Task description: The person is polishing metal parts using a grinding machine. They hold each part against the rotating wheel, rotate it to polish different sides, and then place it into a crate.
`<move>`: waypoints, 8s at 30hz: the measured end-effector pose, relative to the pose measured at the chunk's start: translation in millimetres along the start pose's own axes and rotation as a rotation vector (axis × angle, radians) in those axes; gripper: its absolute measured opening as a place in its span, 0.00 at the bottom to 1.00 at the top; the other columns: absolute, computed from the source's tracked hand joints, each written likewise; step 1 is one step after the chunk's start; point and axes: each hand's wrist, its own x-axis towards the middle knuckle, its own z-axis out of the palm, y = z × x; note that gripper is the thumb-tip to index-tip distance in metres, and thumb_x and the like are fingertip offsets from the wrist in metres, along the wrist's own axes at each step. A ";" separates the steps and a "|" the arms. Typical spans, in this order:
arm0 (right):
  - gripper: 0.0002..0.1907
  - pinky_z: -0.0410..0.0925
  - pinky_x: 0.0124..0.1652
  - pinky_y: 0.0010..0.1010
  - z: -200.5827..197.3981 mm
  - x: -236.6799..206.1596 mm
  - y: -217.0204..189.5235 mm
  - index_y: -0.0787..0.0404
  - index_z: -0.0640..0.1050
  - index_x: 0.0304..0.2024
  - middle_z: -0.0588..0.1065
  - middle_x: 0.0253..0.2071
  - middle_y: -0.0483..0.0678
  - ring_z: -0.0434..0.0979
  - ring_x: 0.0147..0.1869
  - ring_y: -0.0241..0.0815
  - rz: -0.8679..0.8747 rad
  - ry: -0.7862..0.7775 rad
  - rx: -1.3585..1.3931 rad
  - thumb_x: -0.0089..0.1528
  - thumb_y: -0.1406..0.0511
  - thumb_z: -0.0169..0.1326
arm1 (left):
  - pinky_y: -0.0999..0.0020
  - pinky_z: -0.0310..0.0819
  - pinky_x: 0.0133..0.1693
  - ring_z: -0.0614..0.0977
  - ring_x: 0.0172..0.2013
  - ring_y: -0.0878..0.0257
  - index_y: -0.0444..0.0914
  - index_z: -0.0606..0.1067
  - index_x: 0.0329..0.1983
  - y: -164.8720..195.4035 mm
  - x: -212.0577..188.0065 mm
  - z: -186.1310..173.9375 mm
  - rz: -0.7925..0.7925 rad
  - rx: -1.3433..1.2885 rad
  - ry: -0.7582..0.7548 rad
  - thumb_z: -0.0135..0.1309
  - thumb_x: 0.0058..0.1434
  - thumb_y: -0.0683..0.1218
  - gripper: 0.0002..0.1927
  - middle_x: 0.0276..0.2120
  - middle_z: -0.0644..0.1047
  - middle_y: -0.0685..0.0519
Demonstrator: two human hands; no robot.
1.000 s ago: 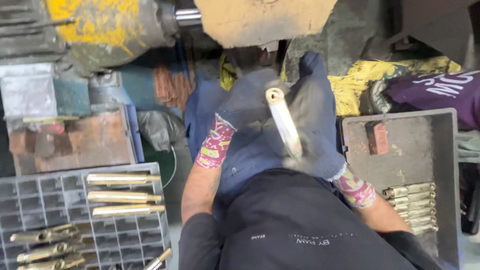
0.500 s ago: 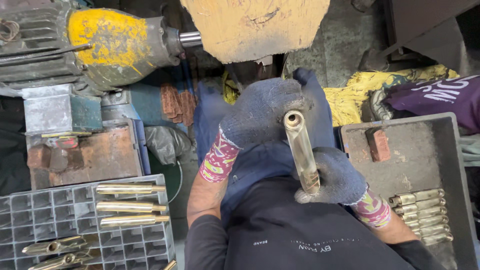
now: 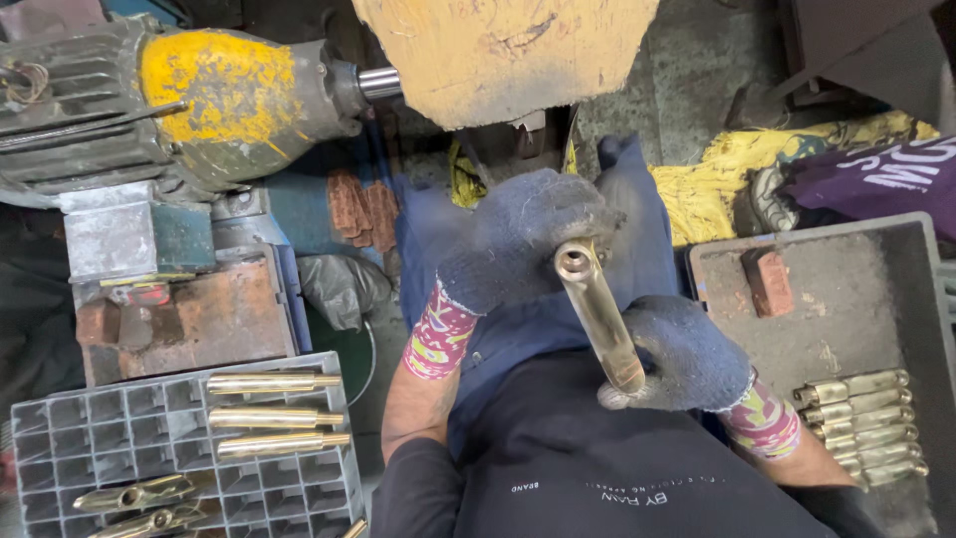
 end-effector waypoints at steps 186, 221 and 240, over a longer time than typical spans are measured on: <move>0.15 0.72 0.31 0.29 152.5 246.8 215.9 0.61 0.71 0.48 0.71 0.31 0.44 0.73 0.30 0.36 0.632 0.122 1.135 0.58 0.73 0.56 | 0.56 0.65 0.65 0.70 0.63 0.55 0.36 0.61 0.68 -383.1 -128.0 256.7 -0.679 -1.410 0.648 0.35 0.79 0.51 0.20 0.64 0.67 0.46; 0.16 0.72 0.42 0.29 124.8 235.5 157.8 0.66 0.71 0.54 0.73 0.43 0.49 0.74 0.42 0.37 0.194 -0.003 1.094 0.67 0.67 0.56 | 0.64 0.74 0.47 0.78 0.47 0.61 0.41 0.72 0.56 -300.8 -102.6 167.7 -0.819 -1.406 0.725 0.34 0.75 0.61 0.24 0.45 0.77 0.54; 0.44 0.70 0.49 0.25 25.3 64.5 3.9 0.62 0.53 0.70 0.72 0.55 0.46 0.75 0.49 0.34 -0.195 0.189 0.581 0.60 0.61 0.63 | 0.66 0.73 0.58 0.81 0.51 0.58 0.37 0.69 0.67 46.5 -38.9 24.8 -0.657 -0.471 0.184 0.25 0.70 0.73 0.43 0.54 0.79 0.48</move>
